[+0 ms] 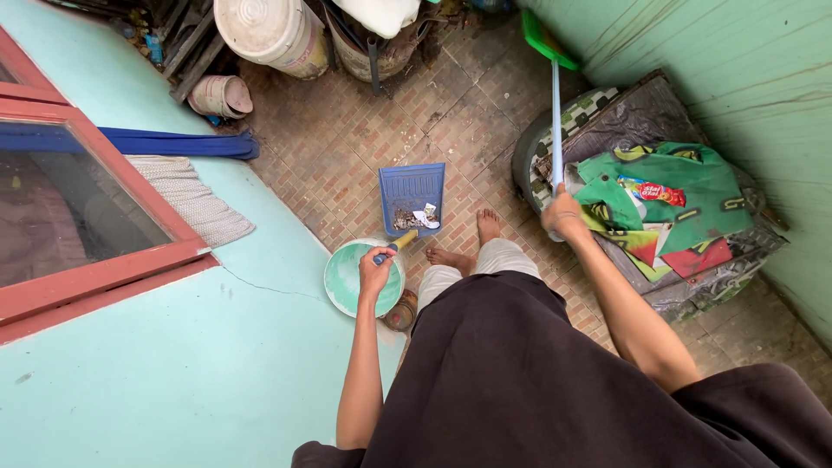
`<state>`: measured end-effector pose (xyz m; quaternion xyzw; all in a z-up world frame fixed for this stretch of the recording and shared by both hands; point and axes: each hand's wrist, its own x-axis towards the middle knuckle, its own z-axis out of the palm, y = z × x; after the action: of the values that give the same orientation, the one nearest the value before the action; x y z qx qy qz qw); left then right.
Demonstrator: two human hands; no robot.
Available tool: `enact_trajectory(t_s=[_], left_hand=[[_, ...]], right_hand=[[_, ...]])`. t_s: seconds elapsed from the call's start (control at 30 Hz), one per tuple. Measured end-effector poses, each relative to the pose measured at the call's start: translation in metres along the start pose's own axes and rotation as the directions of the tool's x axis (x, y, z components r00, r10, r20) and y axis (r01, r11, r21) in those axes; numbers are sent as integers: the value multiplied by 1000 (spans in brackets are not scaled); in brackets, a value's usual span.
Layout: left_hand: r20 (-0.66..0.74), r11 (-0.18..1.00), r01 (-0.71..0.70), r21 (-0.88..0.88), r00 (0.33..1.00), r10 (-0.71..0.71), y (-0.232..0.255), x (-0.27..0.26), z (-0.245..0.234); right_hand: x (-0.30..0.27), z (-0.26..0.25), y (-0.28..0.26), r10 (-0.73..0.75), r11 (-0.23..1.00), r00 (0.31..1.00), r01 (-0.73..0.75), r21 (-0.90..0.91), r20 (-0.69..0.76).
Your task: Sweeping dust and debris into a dustpan on a tiled floor.
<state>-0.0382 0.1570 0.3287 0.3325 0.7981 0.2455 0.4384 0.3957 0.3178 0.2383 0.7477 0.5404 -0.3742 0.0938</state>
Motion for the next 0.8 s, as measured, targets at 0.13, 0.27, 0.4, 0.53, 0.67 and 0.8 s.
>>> enact_trajectory(t_s=[0.13,0.27,0.4,0.53,0.67,0.8], left_hand=[[16,994,-105,36,994,104,-11,-14,-2],[17,996,-65,59,998,64,0,-18,0],[-11,999,-44,-11,999,44,-10,-23,5],[-22,999,-39,21,999,39,-18,-28,3],[-39,999,-39,-8,998,39,-21,-37,5],[-59,997,-71,-35,996,69,-26,-47,10]], right_hand=[[-51,23,-75,108,989,961,-129,69,254],[-52,173,-43,-160,967,969,114,229,189],[-134,33,-92,-76,925,853,-133,356,517],[-129,-28,-59,-70,793,809,-310,525,584],[-153,-91,-25,-98,753,851,-275,597,515],[-148,-99,-8,-66,786,888,-234,573,454]])
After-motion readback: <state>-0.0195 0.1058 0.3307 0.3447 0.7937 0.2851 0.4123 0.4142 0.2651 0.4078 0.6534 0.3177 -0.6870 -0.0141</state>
